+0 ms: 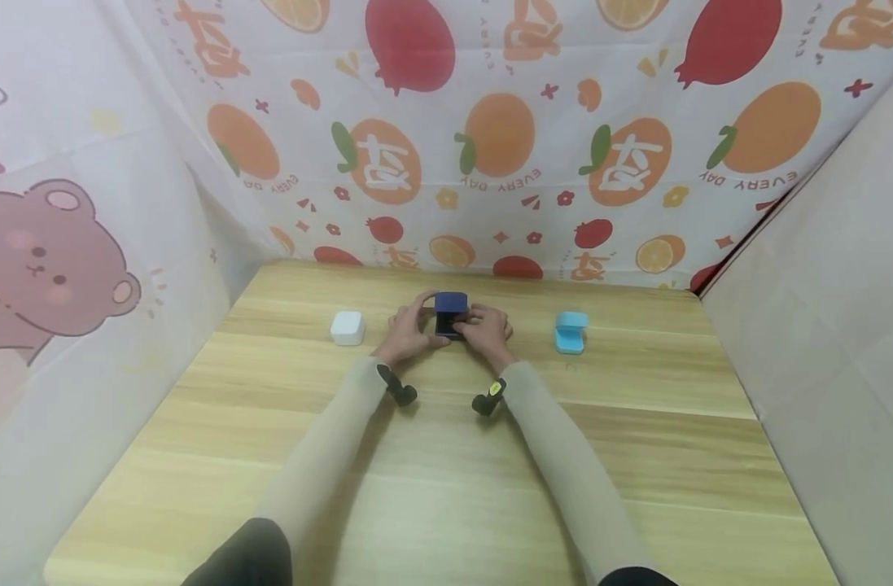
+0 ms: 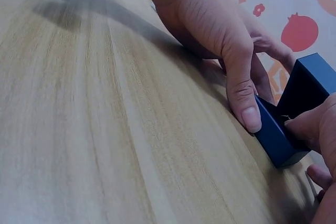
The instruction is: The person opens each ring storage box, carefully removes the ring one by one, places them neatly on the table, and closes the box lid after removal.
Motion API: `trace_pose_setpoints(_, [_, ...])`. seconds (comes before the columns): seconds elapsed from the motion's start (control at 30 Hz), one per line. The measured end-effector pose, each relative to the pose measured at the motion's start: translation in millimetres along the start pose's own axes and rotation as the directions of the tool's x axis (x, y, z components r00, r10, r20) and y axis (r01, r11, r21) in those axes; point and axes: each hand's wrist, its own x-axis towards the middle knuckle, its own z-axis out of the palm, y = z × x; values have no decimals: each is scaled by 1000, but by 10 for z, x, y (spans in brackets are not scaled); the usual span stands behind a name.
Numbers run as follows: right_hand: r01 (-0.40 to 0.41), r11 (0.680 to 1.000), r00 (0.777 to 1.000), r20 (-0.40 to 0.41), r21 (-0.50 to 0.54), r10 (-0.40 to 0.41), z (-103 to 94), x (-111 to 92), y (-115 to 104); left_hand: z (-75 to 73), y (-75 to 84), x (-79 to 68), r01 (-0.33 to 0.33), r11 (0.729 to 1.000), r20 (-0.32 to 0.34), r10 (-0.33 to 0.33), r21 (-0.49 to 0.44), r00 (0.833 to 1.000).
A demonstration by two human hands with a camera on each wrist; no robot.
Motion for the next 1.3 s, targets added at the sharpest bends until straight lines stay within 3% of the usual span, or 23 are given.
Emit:
trace_pose_setpoints(0.33, [-8, 998, 1000, 0, 56, 8, 8, -3, 25, 2, 19, -13, 3, 1000, 8, -2, -17, 1000])
trace_pose_setpoints(1.3, [24, 999, 1000, -9, 30, -24, 9, 23, 43, -7, 19, 17, 8, 999, 3, -8, -37, 1000])
